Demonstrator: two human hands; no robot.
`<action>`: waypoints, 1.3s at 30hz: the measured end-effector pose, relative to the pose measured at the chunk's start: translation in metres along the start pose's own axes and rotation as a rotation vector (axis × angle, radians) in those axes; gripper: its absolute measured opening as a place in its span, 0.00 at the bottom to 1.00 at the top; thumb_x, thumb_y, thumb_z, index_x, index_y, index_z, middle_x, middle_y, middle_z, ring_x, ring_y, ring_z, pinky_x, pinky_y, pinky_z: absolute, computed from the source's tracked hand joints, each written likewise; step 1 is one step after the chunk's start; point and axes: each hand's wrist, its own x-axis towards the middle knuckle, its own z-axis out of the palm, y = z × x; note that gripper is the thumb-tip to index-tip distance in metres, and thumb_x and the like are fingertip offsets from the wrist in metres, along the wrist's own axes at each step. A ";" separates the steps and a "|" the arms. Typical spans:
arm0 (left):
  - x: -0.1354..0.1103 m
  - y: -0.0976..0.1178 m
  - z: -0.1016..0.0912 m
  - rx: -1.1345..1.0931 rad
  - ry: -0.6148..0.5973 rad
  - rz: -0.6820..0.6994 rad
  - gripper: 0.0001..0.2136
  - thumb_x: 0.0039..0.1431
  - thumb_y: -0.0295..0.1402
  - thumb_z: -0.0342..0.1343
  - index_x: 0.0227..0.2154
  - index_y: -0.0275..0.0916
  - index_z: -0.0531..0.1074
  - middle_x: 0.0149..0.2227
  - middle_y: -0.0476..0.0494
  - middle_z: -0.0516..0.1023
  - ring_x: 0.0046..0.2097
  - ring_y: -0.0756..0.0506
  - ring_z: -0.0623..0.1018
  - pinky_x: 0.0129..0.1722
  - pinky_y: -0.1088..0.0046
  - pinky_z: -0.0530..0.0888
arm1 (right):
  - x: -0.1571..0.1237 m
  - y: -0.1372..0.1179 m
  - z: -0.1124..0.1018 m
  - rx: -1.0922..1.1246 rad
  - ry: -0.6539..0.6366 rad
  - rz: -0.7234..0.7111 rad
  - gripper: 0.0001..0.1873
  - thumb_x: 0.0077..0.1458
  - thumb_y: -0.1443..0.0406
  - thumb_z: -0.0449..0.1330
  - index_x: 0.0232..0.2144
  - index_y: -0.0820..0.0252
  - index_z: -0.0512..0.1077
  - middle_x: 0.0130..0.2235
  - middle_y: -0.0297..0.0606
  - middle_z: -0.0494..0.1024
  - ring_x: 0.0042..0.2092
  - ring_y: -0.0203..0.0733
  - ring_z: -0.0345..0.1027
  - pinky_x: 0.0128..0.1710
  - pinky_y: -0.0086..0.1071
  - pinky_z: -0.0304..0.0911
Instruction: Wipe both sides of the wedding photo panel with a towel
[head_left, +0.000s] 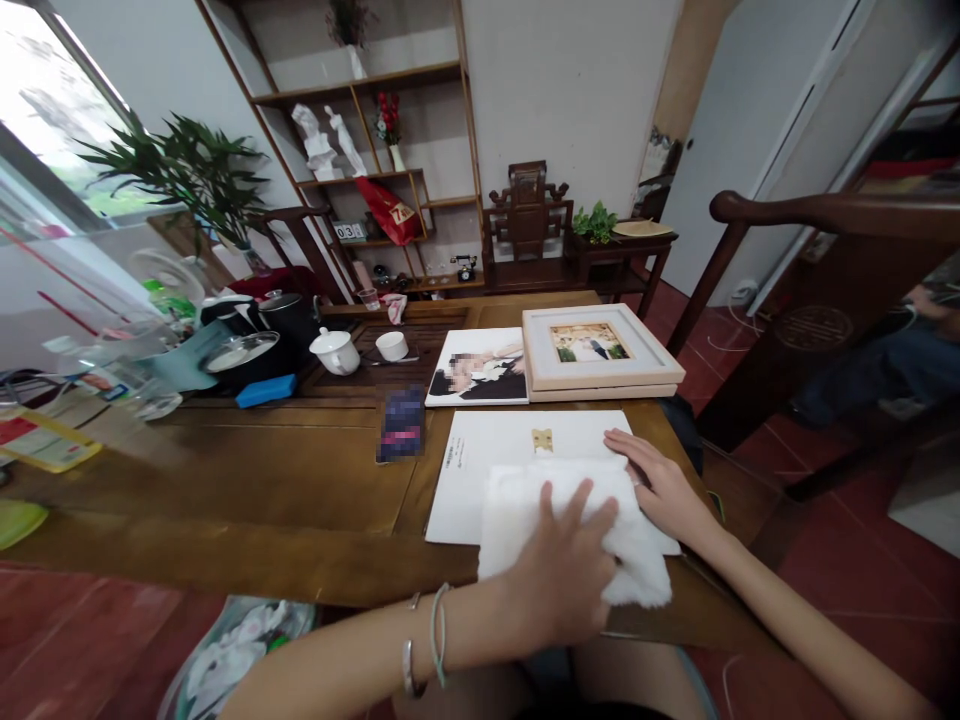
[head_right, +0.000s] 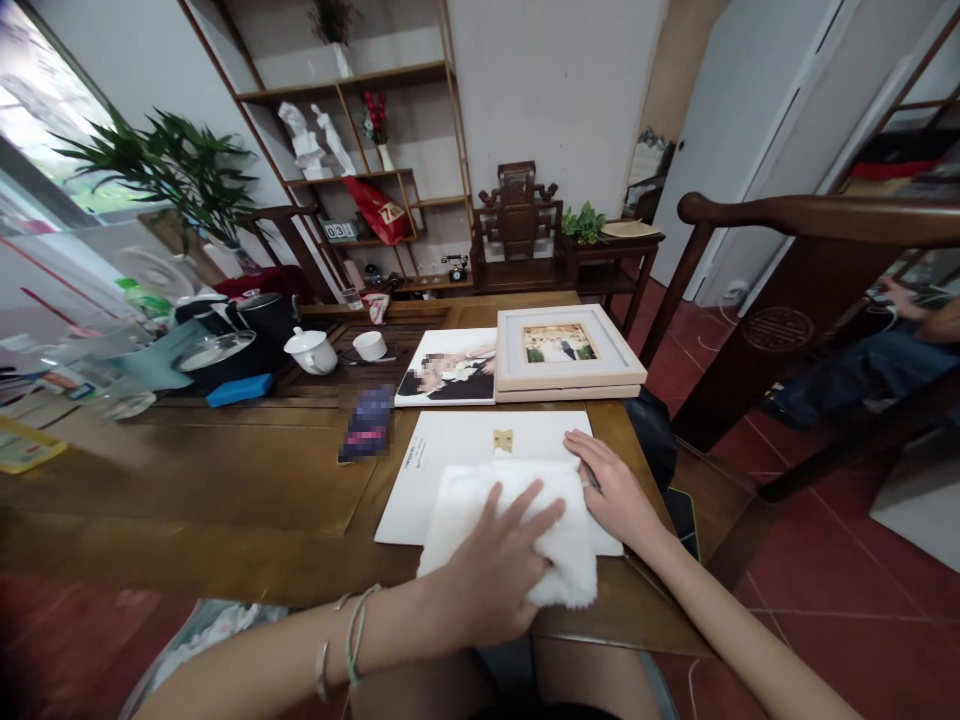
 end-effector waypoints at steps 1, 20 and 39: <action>0.005 -0.007 -0.001 -0.003 -0.003 -0.031 0.16 0.58 0.39 0.52 0.45 0.38 0.75 0.66 0.37 0.53 0.66 0.27 0.50 0.55 0.36 0.59 | 0.000 0.000 0.000 0.001 0.010 0.007 0.21 0.57 0.69 0.48 0.50 0.60 0.71 0.56 0.48 0.72 0.60 0.50 0.63 0.59 0.52 0.59; -0.011 0.012 0.009 -0.006 0.070 0.063 0.14 0.57 0.39 0.54 0.42 0.40 0.77 0.68 0.38 0.47 0.66 0.24 0.46 0.57 0.36 0.51 | 0.000 0.003 -0.001 0.061 -0.011 0.006 0.22 0.56 0.68 0.50 0.52 0.57 0.71 0.56 0.45 0.72 0.60 0.50 0.62 0.60 0.52 0.58; 0.001 0.016 0.001 0.006 0.002 -0.016 0.16 0.60 0.39 0.50 0.46 0.39 0.75 0.67 0.38 0.50 0.66 0.23 0.45 0.56 0.34 0.52 | 0.001 0.000 -0.002 0.059 -0.012 0.015 0.23 0.56 0.70 0.49 0.52 0.58 0.71 0.56 0.46 0.72 0.60 0.50 0.62 0.60 0.53 0.58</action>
